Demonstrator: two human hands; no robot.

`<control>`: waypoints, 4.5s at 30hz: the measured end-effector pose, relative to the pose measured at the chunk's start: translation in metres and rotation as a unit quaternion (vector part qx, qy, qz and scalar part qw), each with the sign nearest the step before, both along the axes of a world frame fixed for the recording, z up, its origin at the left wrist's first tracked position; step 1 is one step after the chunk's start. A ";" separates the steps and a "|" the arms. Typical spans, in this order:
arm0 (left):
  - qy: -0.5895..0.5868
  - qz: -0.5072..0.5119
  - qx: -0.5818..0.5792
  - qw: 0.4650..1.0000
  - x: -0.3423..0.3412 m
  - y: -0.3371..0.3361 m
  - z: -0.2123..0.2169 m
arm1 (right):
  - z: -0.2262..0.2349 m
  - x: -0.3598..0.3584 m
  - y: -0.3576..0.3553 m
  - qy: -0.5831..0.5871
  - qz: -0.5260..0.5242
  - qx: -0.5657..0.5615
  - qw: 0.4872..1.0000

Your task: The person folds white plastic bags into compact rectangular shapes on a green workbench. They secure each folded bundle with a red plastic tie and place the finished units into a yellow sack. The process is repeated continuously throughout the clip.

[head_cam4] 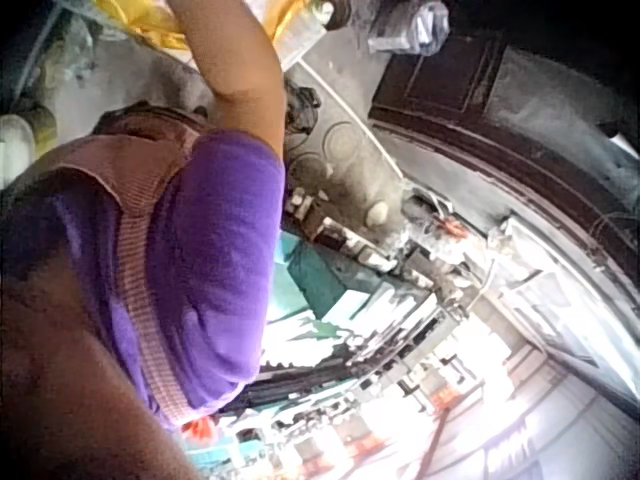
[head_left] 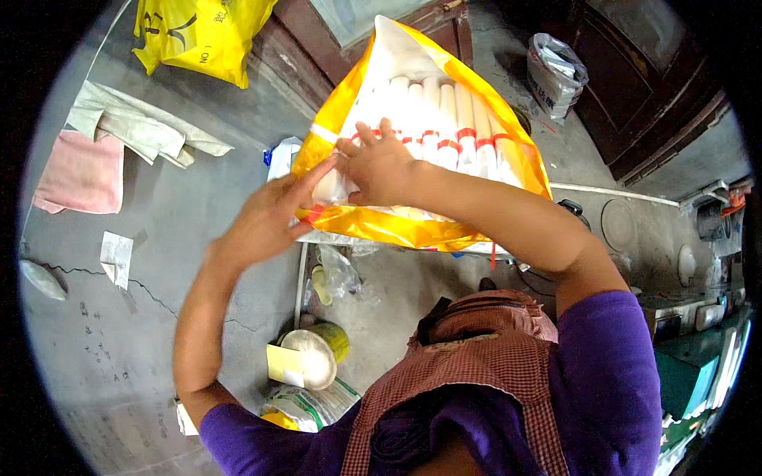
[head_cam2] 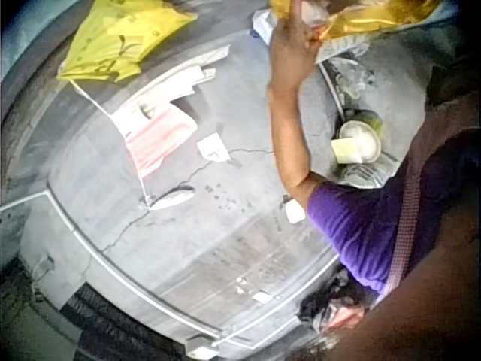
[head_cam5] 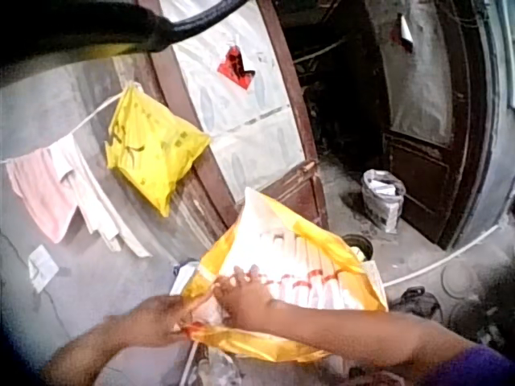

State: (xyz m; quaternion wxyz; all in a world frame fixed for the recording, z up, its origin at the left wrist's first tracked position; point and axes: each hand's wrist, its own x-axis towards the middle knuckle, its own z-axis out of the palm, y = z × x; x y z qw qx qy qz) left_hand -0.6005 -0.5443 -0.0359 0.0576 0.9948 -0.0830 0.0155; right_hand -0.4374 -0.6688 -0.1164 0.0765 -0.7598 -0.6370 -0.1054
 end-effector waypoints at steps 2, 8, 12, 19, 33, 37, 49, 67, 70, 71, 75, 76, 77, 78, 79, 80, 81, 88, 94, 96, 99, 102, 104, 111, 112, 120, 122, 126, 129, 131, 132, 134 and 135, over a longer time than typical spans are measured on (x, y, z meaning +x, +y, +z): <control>0.023 -0.020 0.007 1.000 0.009 -0.002 0.023 | -0.011 -0.009 0.017 -0.091 -0.032 -0.033 0.995; 0.057 0.082 -0.094 0.991 0.016 0.002 0.039 | -0.002 0.012 -0.005 0.009 0.075 -0.032 0.997; 0.046 0.001 -0.133 0.990 0.009 0.012 0.032 | -0.023 0.012 -0.018 0.364 0.265 0.177 0.875; -0.091 -0.082 -0.030 0.992 0.041 -0.032 0.018 | -0.026 -0.047 -0.149 0.375 0.112 0.111 0.913; -0.046 -0.432 0.014 0.901 0.140 -0.117 -0.093 | -0.069 -0.049 -0.199 -0.025 -0.015 0.236 0.971; 0.109 -0.347 -0.138 0.921 0.126 -0.107 -0.094 | 0.013 -0.070 -0.175 -0.056 0.055 0.249 0.965; -0.179 0.179 0.246 0.936 0.092 -0.040 0.040 | 0.053 0.002 -0.220 -0.116 0.025 0.166 0.979; -0.279 0.193 -0.460 0.821 0.066 0.100 -0.175 | -0.096 -0.122 -0.321 0.141 -0.346 0.302 0.877; 0.169 0.186 -0.501 0.828 -0.006 0.027 -0.326 | -0.126 -0.224 -0.356 0.224 -0.517 0.210 0.799; 0.321 0.155 -0.462 0.812 0.003 0.029 -0.343 | -0.137 -0.221 -0.313 0.253 -0.582 0.192 0.748; 0.540 0.071 -0.437 0.716 -0.009 -0.016 -0.375 | -0.147 -0.276 -0.333 0.277 -0.676 0.111 0.674; 0.547 0.064 -0.434 0.713 -0.003 -0.027 -0.381 | -0.154 -0.290 -0.343 0.282 -0.688 0.098 0.661; 0.537 0.065 -0.439 0.717 0.009 -0.037 -0.386 | -0.160 -0.303 -0.353 0.289 -0.698 0.083 0.650; 0.519 0.069 -0.450 0.723 0.016 -0.043 -0.398 | -0.167 -0.319 -0.361 0.293 -0.706 0.081 0.639; 0.496 0.076 -0.469 0.727 0.035 -0.049 -0.408 | -0.174 -0.333 -0.373 0.295 -0.713 0.079 0.631; 0.475 0.076 -0.501 0.720 0.050 -0.057 -0.424 | -0.180 -0.346 -0.386 0.297 -0.719 0.079 0.624; 0.439 0.080 -0.514 0.733 0.057 -0.074 -0.414 | -0.180 -0.358 -0.400 0.299 -0.732 0.082 0.606; 0.359 0.049 -0.504 0.784 0.030 -0.229 -0.377 | -0.216 -0.508 -0.563 0.219 -0.866 0.064 0.445; 0.493 -0.093 -0.454 0.737 -0.081 -0.422 -0.340 | -0.238 -0.590 -0.727 0.051 -0.930 0.029 0.363; 0.531 -0.109 -0.432 0.721 -0.108 -0.472 -0.323 | -0.240 -0.595 -0.770 0.094 -0.934 0.022 0.345; 0.546 -0.112 -0.434 0.708 -0.132 -0.528 -0.300 | -0.222 -0.584 -0.821 0.148 -0.927 -0.031 0.344; 0.555 -0.099 -0.428 0.707 -0.140 -0.572 -0.300 | -0.252 -0.585 -0.877 0.219 -0.912 -0.125 0.323; 0.568 -0.088 -0.408 0.709 -0.144 -0.599 -0.299 | -0.266 -0.585 -0.898 0.200 -0.909 -0.091 0.354; 0.632 -0.092 -0.410 0.651 -0.154 -0.708 -0.305 | -0.268 -0.532 -0.880 0.245 -0.779 -0.014 0.577; 0.629 -0.090 -0.417 0.650 -0.154 -0.724 -0.305 | -0.264 -0.518 -0.862 0.279 -0.758 -0.010 0.589; 0.548 -0.043 -0.407 0.730 -0.122 -0.806 -0.340 | -0.211 -0.383 -0.984 0.110 -0.777 0.146 0.603; 0.511 -0.048 -0.353 0.782 -0.123 -0.816 -0.342 | -0.203 -0.344 -1.037 0.062 -0.827 0.025 0.558; 0.301 -0.288 -0.363 0.834 -0.121 -0.847 -0.326 | -0.250 -0.299 -1.106 0.128 -0.866 -0.040 0.482; 0.452 -0.289 -0.434 0.723 -0.112 -0.883 -0.325 | -0.282 -0.280 -1.149 -0.015 -0.833 0.004 0.553; 0.562 -0.229 -0.496 0.621 -0.112 -0.920 -0.335 | -0.275 -0.274 -1.171 0.054 -0.818 -0.011 0.572; 0.609 -0.191 -0.523 0.565 -0.109 -0.944 -0.339 | -0.262 -0.271 -1.177 0.097 -0.812 -0.026 0.576; 0.666 -0.119 -0.575 0.459 -0.104 -0.990 -0.340 | -0.223 -0.278 -1.178 0.170 -0.804 -0.038 0.569; 0.684 -0.067 -0.607 0.399 -0.104 -1.012 -0.340 | -0.208 -0.287 -1.175 0.218 -0.794 -0.066 0.564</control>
